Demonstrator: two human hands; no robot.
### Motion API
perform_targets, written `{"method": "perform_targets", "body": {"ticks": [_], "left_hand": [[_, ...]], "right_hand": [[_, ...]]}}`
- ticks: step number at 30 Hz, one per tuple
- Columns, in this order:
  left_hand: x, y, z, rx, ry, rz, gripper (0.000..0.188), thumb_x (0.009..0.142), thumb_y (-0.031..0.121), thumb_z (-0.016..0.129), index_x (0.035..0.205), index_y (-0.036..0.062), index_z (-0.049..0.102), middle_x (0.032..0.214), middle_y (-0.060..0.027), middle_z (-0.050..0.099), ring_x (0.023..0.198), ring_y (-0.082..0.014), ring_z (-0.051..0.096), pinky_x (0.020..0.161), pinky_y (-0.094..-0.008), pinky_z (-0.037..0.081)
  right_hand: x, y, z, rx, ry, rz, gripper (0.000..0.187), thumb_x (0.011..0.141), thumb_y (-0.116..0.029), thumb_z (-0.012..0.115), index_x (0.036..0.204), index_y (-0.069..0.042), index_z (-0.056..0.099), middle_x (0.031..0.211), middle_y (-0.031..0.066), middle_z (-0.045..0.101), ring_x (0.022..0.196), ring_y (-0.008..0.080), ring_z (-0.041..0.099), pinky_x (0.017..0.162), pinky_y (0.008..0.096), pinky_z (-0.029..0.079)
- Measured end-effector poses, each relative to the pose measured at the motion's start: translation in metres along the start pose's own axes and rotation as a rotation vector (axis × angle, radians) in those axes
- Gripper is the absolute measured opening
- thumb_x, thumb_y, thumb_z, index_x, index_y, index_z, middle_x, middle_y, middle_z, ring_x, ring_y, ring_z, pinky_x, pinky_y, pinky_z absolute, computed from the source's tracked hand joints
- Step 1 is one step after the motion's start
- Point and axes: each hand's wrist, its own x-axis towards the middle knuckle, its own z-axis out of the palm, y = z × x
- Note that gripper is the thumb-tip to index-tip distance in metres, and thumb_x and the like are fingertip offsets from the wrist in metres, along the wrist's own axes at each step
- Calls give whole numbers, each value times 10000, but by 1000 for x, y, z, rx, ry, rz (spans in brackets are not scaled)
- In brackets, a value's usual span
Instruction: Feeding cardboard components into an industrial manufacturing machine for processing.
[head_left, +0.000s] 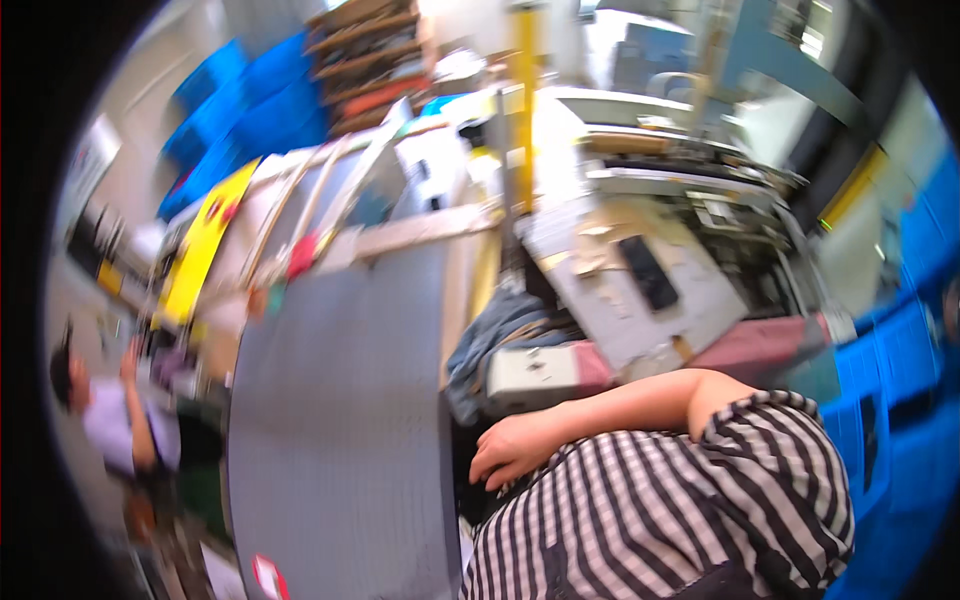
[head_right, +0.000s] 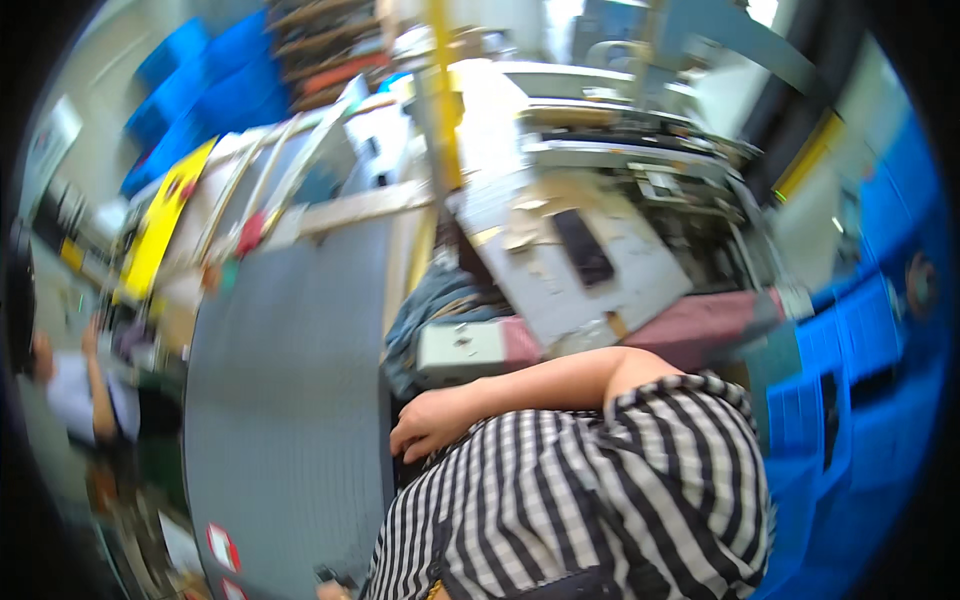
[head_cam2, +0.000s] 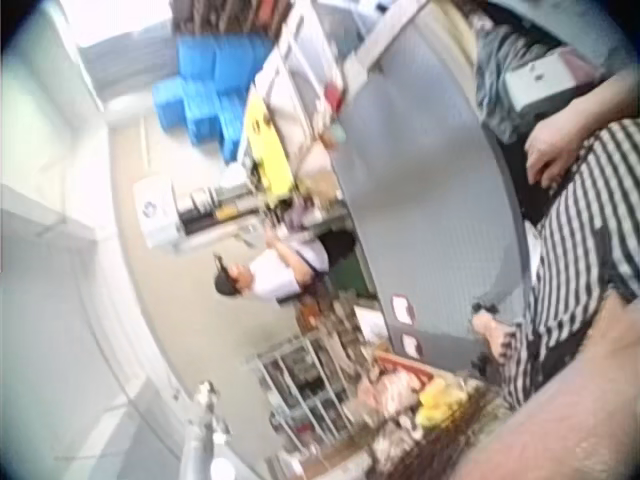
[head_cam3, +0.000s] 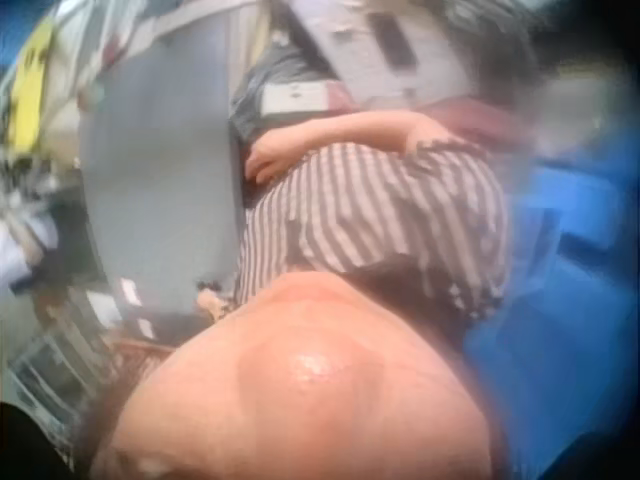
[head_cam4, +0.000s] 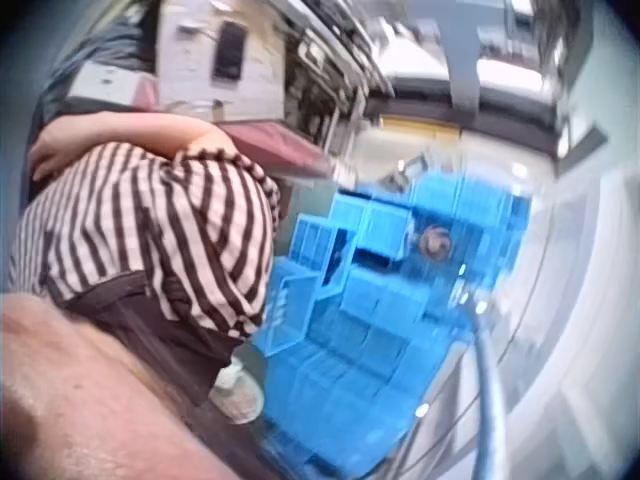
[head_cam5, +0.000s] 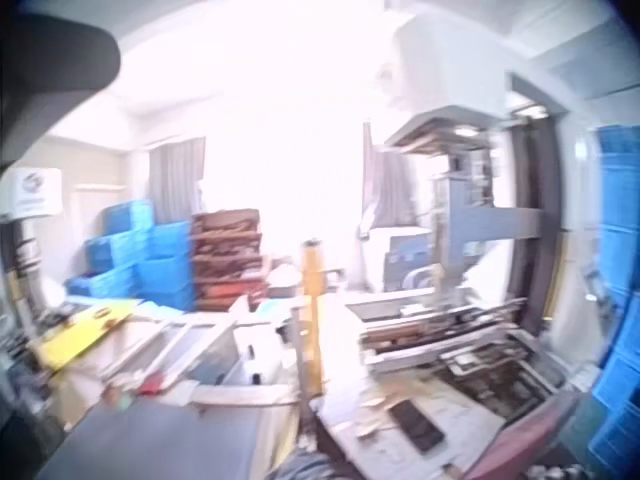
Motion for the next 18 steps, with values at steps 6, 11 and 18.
{"method": "perform_targets", "body": {"ticks": [6, 11, 18], "left_hand": [[-76, 293, -58, -750, -242, 448, 257, 930, 187, 613, 1098, -2, 658, 897, -59, 654, 789, -149, 571, 680, -286, 465], [-206, 524, -119, -568, -469, 1275, 190, 868, 7, 646, 1054, -29, 660, 1008, -86, 656, 915, -174, 609, 797, -302, 523], [-448, 702, -114, -199, -429, 2037, 77, 711, 40, 711, 780, 22, 682, 570, -61, 542, 508, -134, 495, 486, -307, 365]], "right_hand": [[-89, 15, -8, -7, 252, -13, 287, 920, -273, 605, 1068, -28, 621, 894, 135, 672, 867, 330, 611, 762, 427, 479], [-184, 2, -56, -249, 832, -104, 316, 910, -253, 621, 1136, -32, 594, 1037, 129, 651, 975, 318, 588, 860, 413, 462], [-360, 1, -65, -484, 1197, 16, 358, 913, -260, 623, 1201, -50, 586, 1095, 130, 646, 1030, 315, 572, 914, 410, 439]]}}
